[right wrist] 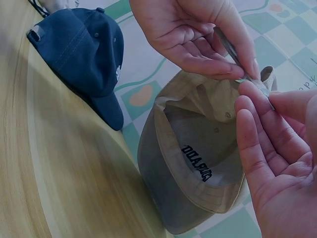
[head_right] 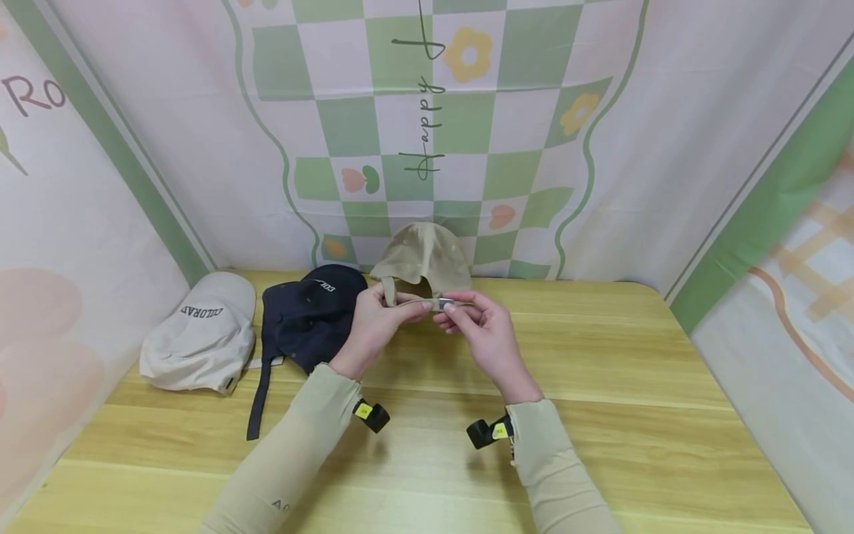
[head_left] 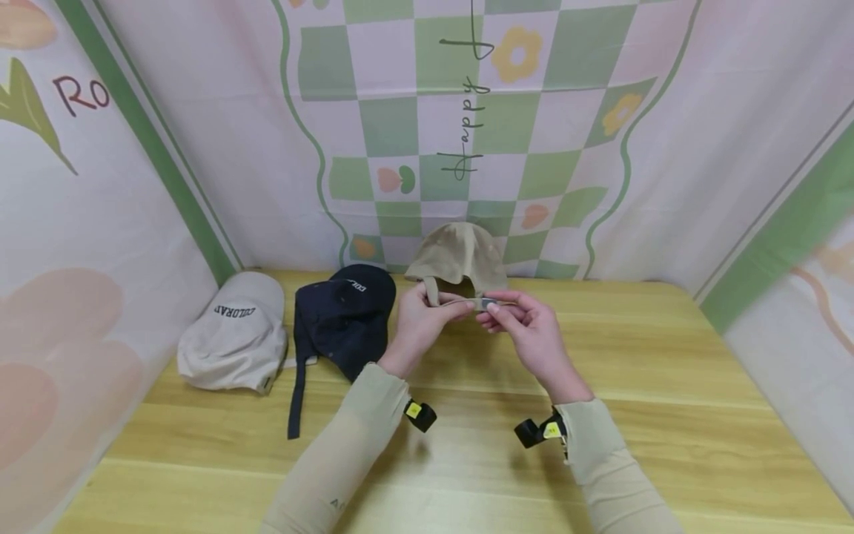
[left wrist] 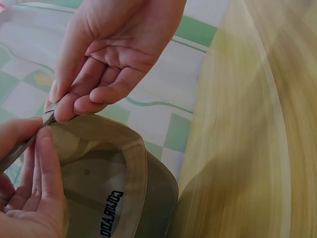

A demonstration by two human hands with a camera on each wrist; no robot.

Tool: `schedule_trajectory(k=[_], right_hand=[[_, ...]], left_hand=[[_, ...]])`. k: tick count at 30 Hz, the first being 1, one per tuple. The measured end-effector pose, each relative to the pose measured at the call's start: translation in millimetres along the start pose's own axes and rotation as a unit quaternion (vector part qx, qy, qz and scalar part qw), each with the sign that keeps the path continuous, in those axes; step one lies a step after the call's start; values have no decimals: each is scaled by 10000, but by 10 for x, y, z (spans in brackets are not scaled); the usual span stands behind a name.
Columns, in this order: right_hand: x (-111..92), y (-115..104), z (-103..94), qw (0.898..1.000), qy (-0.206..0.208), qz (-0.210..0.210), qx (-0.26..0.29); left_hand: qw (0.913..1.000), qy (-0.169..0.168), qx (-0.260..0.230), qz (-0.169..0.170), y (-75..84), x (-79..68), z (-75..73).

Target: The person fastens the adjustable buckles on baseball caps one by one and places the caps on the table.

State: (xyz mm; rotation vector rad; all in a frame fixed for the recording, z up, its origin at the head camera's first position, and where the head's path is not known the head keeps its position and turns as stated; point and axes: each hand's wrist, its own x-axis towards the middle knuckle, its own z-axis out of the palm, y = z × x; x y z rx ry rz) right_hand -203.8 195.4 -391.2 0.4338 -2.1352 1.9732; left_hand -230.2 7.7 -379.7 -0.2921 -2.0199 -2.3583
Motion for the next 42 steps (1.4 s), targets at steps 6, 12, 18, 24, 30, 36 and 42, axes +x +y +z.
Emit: schedule_trajectory(k=[6,12,18,24,30,36,42], right_hand=[[2,14,4,10000,-36,-26,49],[8,20,11,9999,-81,-44,108],[13,16,12,9999,-87,-88,105],[2,5,-5,10000,-19,-85,-41],[-6,-1,-19,9999,23,-42,-137],[-2,-3,-12,9998,12,-58,-166],[4,5,11,10000,0,-2,-50]], left_hand=[[9999,-105,-128,-48,-13,0,15],[9997,-182,-142,-59,-16,4,17],[9980,-507,-363,-119,-13,21,-1],[9970,-751,-53,-195,20,20,-50],[9950,-812,557,-140,9,29,-79],[9929,-876,809,-35,-2,34,-77],[9931,-943,692,-12,-2,31,-55]])
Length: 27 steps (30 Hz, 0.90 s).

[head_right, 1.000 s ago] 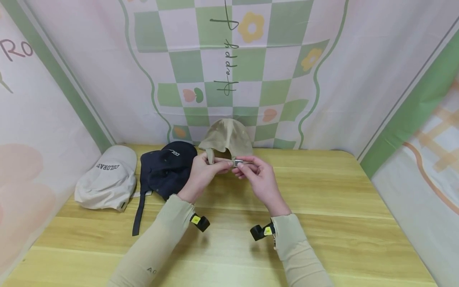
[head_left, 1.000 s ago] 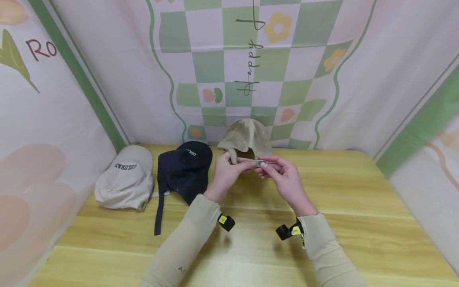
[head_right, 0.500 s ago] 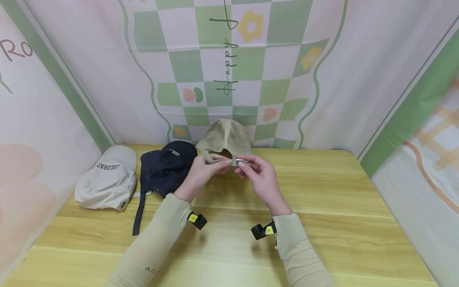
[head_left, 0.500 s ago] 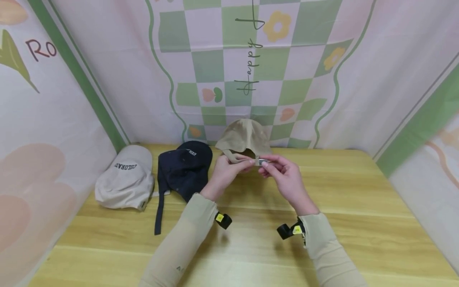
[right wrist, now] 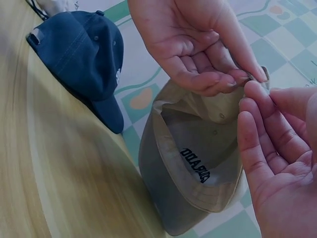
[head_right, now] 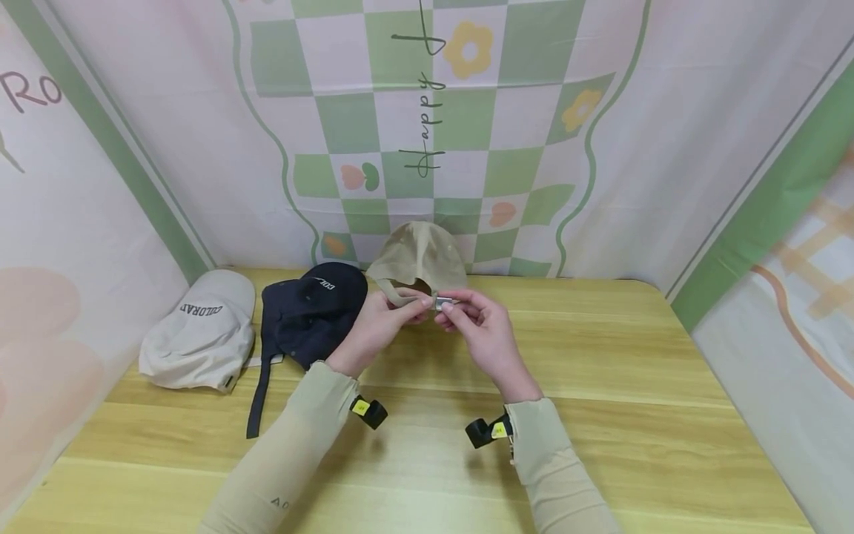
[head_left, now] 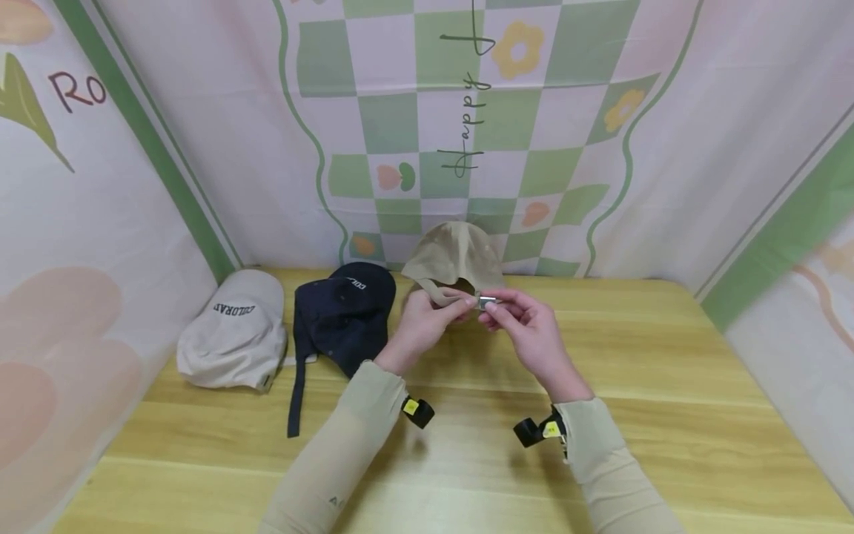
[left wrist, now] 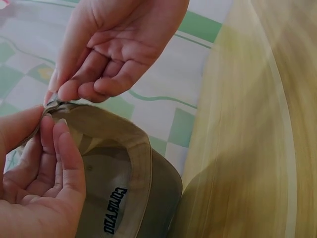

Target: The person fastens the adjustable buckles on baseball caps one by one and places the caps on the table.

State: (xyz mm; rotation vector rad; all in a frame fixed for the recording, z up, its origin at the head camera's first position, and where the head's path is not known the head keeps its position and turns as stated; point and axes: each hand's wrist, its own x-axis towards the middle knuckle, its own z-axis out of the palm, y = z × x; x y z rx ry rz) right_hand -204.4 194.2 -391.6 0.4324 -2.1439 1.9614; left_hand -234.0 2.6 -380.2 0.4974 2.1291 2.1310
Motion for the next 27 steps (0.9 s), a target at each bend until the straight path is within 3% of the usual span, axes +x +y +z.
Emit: schedule_trajectory(k=[9,14,27], right_hand=[[-7,-9,14,10000,4,-67,35],[-16,-27,17,9999,-31,-102,-2],[-6,-28,41,9999,-24,-97,-8]], left_hand=[[9997,11,-249,37,-1,-2,4],[9999,-81,-123,-63,-3,-10,-9],[9997,-182,27,144,-3,-6,-13]])
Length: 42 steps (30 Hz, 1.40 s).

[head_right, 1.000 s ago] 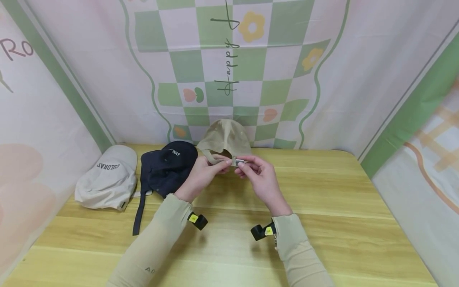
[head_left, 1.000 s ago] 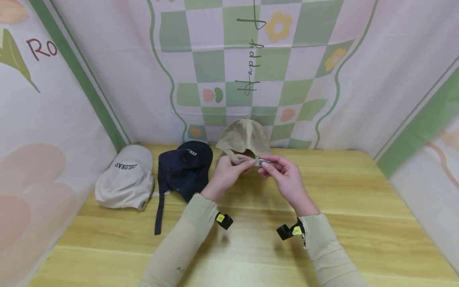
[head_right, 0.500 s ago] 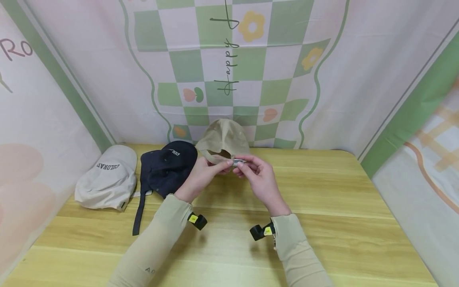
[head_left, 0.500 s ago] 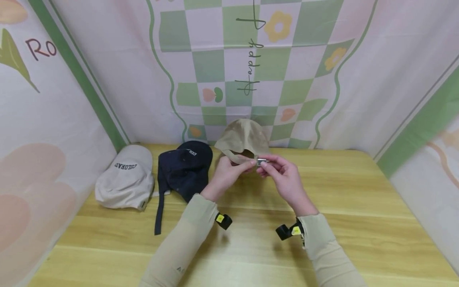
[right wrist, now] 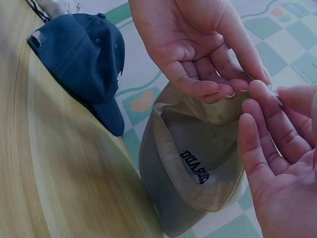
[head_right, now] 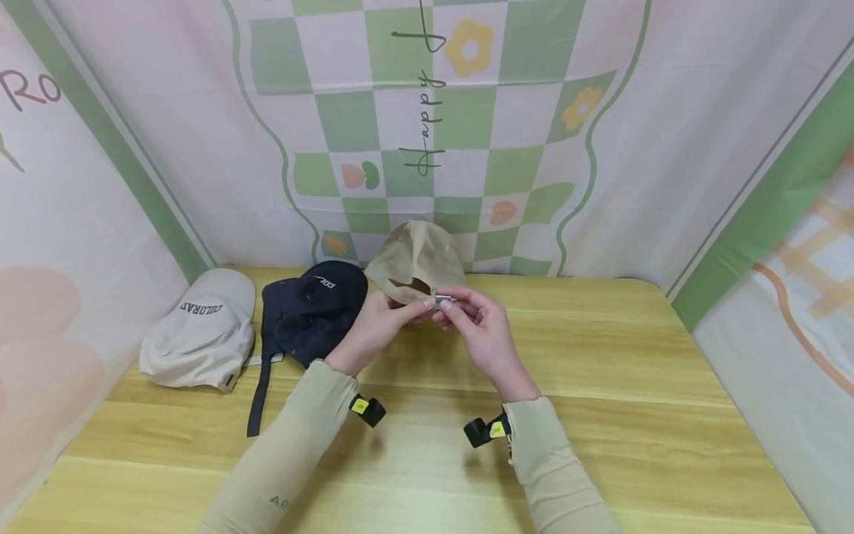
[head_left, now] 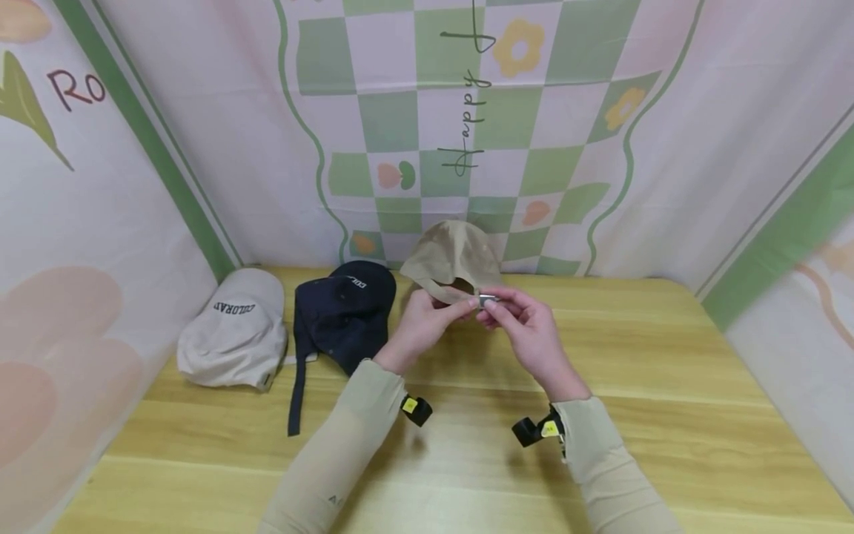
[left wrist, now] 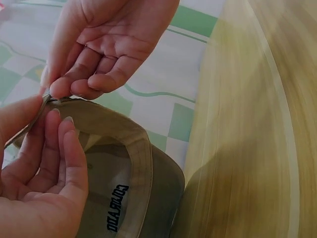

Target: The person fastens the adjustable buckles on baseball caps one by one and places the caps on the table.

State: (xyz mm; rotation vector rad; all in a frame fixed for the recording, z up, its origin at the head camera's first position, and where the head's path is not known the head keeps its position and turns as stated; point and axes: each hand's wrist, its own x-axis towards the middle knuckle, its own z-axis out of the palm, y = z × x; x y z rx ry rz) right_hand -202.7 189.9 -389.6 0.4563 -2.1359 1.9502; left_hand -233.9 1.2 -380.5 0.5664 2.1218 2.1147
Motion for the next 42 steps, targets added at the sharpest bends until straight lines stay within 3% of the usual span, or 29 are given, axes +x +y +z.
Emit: schedule_trajectory(k=[8,30,37,42], right_hand=[[-13,-42,-25,9975,-200,312,602],[5,-27,-9,9988,174,342,-292],[3,-22,-2,9978,237,241,-572],[-3,-13,-10,9974,220,317,-605]], left_hand=[[9998,23,-195,13,-1,13,8],[9994,-50,-253,226,-13,-3,-2],[9975,306,-578,266,16,15,-15],[9924,691,-1017,114,70,32,-36]])
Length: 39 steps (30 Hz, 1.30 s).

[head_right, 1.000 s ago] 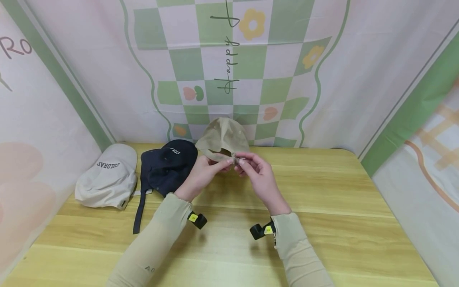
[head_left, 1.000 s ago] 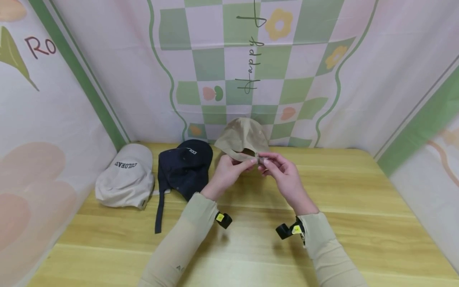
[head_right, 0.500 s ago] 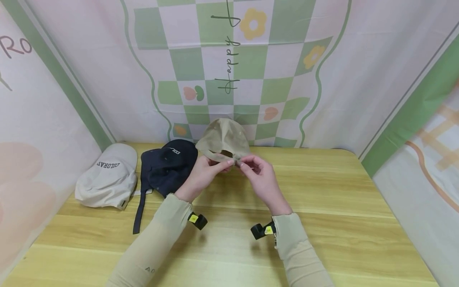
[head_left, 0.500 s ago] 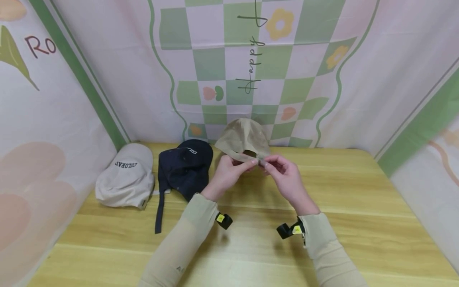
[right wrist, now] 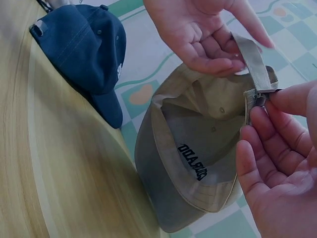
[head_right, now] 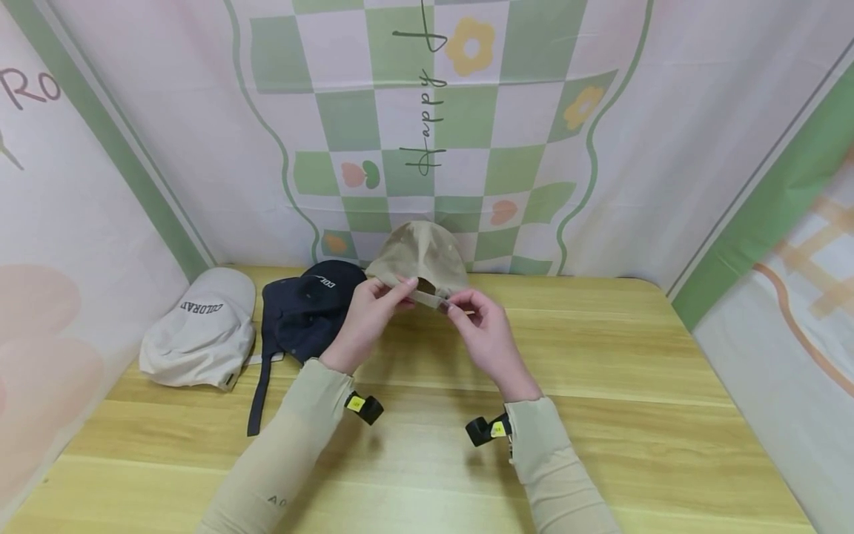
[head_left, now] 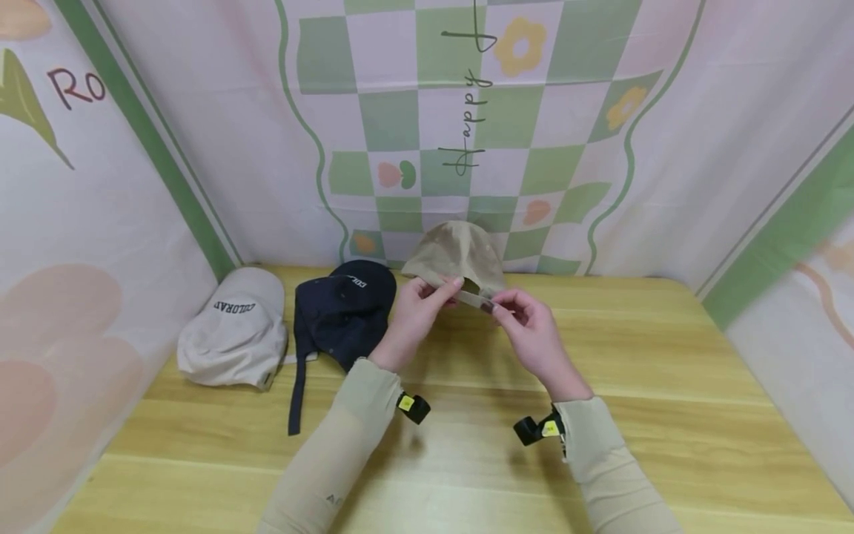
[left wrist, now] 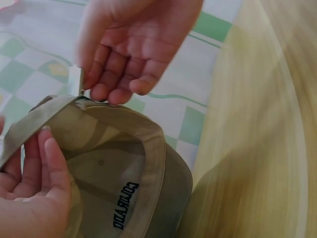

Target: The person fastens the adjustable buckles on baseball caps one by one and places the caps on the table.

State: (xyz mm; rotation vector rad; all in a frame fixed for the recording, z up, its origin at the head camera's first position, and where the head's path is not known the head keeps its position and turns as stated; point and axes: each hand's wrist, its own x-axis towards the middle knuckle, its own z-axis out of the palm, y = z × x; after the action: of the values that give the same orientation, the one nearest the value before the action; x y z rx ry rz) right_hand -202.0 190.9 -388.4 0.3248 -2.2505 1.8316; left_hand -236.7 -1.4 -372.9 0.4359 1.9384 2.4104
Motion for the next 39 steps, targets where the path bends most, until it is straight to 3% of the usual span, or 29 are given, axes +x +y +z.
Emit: schedule_trajectory(k=[5,11,15,20,27,34,39], right_hand=[[4,7,-5,9999,41,13,104],[10,11,-21,9999,104,34,83],[11,17,-39,9996,254,64,104],[14,19,-55,9987,445,-99,207],[15,11,-62,9979,405,-354,357],[14,1,-55,9952,409,-341,823],[7,12,-60,9972,202,-181,700]], left_hand=[[9975,349,-593,-148,39,16,-35],[9891,446,-1371,-295,36,25,-74],[9841,578,-1664,-211,15,32,-93],[9843,613,-1657,-46,3,40,-108],[9856,670,-1554,-40,-3,42,-92],[9868,709,-1455,-95,-35,35,-82],[9884,910,-1213,10,-40,40,-103]])
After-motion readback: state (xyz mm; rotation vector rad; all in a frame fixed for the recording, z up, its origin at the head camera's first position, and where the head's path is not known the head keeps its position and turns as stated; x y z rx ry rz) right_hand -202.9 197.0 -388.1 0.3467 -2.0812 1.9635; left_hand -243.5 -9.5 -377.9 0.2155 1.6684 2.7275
